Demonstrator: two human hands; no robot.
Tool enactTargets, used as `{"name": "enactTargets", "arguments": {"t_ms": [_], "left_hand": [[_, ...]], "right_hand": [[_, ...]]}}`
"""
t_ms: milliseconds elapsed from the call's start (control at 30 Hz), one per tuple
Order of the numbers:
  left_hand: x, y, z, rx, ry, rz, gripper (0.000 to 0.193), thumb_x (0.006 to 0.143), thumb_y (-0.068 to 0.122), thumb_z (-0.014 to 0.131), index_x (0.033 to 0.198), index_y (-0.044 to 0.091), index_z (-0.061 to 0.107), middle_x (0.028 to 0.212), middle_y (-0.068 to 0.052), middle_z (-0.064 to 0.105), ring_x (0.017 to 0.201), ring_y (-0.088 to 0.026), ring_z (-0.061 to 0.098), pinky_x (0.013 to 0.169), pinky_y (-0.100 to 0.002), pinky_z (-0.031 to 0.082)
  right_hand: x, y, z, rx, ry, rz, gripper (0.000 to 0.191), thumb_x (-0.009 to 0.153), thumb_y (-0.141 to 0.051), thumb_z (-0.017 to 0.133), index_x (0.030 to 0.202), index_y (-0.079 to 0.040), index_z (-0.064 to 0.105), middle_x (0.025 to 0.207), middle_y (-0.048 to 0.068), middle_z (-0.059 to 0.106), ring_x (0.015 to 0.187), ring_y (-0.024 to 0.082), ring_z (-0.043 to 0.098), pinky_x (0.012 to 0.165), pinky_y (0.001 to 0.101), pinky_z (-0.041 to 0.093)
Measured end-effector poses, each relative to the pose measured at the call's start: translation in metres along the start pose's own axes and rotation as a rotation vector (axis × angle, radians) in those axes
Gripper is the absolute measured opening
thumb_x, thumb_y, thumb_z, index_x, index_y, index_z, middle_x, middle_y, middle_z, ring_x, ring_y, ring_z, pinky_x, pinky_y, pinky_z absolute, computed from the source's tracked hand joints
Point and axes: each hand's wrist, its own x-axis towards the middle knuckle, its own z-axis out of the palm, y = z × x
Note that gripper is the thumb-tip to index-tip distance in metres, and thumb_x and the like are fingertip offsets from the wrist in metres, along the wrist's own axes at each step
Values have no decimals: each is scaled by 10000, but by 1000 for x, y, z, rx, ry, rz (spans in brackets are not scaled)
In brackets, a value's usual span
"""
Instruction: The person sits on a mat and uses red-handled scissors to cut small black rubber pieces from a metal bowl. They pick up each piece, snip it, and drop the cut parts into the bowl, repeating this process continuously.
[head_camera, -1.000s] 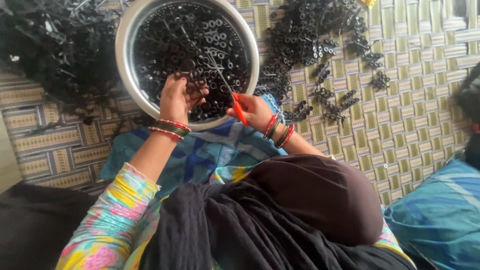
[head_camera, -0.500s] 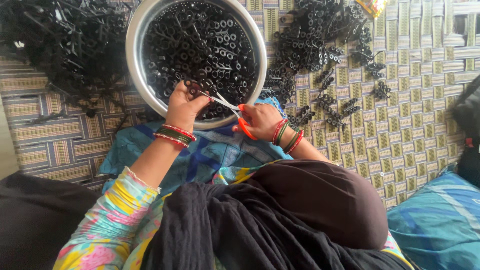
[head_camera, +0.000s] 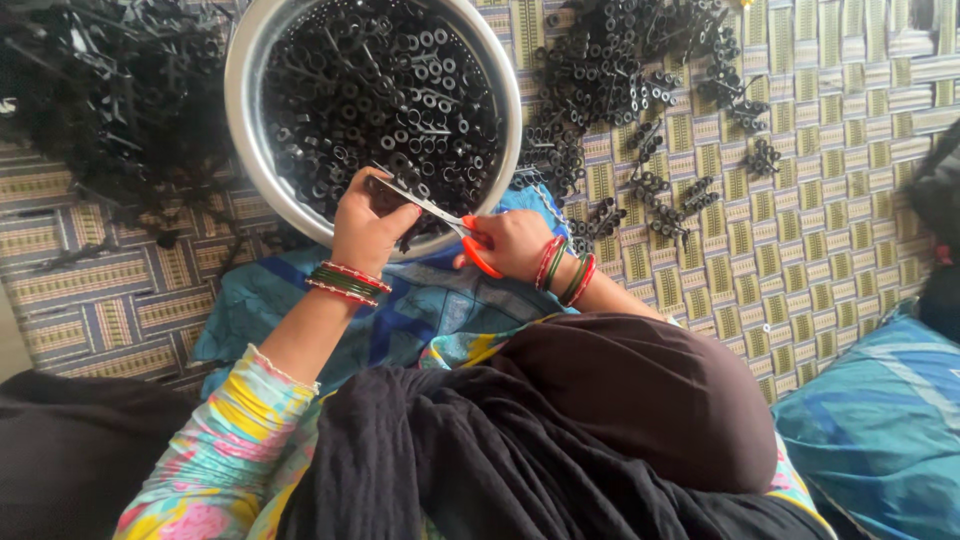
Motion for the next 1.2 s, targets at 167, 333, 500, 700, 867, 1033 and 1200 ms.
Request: {"name": "enactTargets", "arguments": {"t_ms": [167,333,500,700,867,1033,1200], "left_hand": [[0,-1,1,1,-130,-28,348,773,-12,763,1062,75,589,906,35,653,827,-53,625,745,-236,535],[-3,-6,-1,-113,-156,-96,288,802,-20,756,1031,64,604,916,37,653,836,-54,622,754,-234,534],[-6,-13,-4,56,-142,-29,241,805,-13,739,1004,41,614,866,23,637,784,-62,595,718,-246,514],[-11,-18,-5,276,-243,50,181,822,3,675,1001,29,668,902,-18,698,815,-80,641,752,-254,520],[-6,-11,-13,89,-294,-276,173,880,13,586,1038,51,647,903,-46,751,690,-96,525,635,-256,427],[-5,2,-19,-370,-195,-407,175,904,17,567,1052,109,585,934,-4,651,787,-97,644,721,-271,584],[2,1,-18,-237,-60,-208,87,1005,24,622,1073,75,641,961,-14,690,824,-95,650,711,-260,572]], "right_hand": [[2,0,-5,-7,-34,-26,469,817,-454,826,1051,-62,719,695,73,716,641,285,696,583,402,508],[-1,2,0,77,-61,-5,363,900,-376,730,1156,-118,746,745,45,742,635,257,707,588,376,529],[1,2,-2,65,9,-56,455,816,-406,801,1077,-42,718,692,101,708,628,313,692,556,414,505],[3,0,0,-31,31,-98,350,895,-375,700,1056,-66,738,707,99,706,654,324,689,606,428,517],[3,4,5,120,-103,96,382,1008,-451,627,926,-112,782,769,52,747,643,283,687,604,392,515],[1,13,2,679,-211,267,466,1015,-459,661,933,-3,697,740,141,646,627,352,634,571,388,466],[-4,16,1,511,-155,115,486,977,-473,674,1046,6,641,734,173,618,675,330,595,624,411,450]]}}
